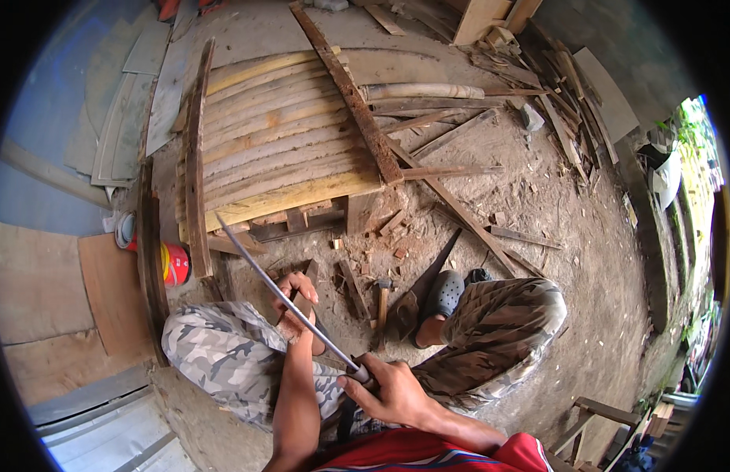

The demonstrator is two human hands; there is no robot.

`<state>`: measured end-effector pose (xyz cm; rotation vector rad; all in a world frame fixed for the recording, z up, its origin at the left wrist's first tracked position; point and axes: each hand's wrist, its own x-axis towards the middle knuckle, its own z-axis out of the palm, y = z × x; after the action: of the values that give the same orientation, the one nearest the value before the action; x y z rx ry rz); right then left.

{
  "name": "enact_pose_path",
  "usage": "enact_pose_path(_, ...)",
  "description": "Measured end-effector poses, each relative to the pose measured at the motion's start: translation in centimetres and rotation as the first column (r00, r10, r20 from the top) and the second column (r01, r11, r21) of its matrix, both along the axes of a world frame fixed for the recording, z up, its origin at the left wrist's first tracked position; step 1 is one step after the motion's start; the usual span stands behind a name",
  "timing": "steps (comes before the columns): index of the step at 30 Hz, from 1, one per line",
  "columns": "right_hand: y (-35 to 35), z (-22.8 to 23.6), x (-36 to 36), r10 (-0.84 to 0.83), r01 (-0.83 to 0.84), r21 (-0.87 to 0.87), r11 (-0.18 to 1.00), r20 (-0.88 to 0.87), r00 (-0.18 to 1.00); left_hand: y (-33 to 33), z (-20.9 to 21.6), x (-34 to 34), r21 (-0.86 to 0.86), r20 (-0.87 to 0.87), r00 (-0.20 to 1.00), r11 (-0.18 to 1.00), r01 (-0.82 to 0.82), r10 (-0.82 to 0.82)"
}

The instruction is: The person sits on the floor and sharpens a long metal tool using a sharpening stone. They hold the tool with both hands and rub it against the stone repeatedly. The person briefly checks the edge with their fingers and continues sharpening.

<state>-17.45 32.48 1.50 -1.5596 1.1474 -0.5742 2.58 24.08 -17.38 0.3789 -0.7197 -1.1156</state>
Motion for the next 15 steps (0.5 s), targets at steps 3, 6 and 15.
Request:
enact_pose_path(3, 0.2, 0.7, 0.5, -0.081, 0.082, 0.001, 0.997, 0.121, 0.989, 0.4, -1.1, 0.0, 0.243, 0.122, 0.982, 0.955, -0.169, 0.143)
enact_pose_path(6, 0.2, 0.4, 0.4, -0.083, 0.081, 0.024, 0.996, 0.117, 0.990, -0.1, 1.5, -1.1, 0.167, 0.207, 0.972, 0.975, -0.145, 0.109)
enact_pose_path(15, -0.1, 0.7, 0.4, -0.029, 0.029, 0.005, 1.000, 0.077, 0.997, 0.0, 0.0, -0.3, 0.060, 0.065, 0.992, 0.992, -0.110, 0.107)
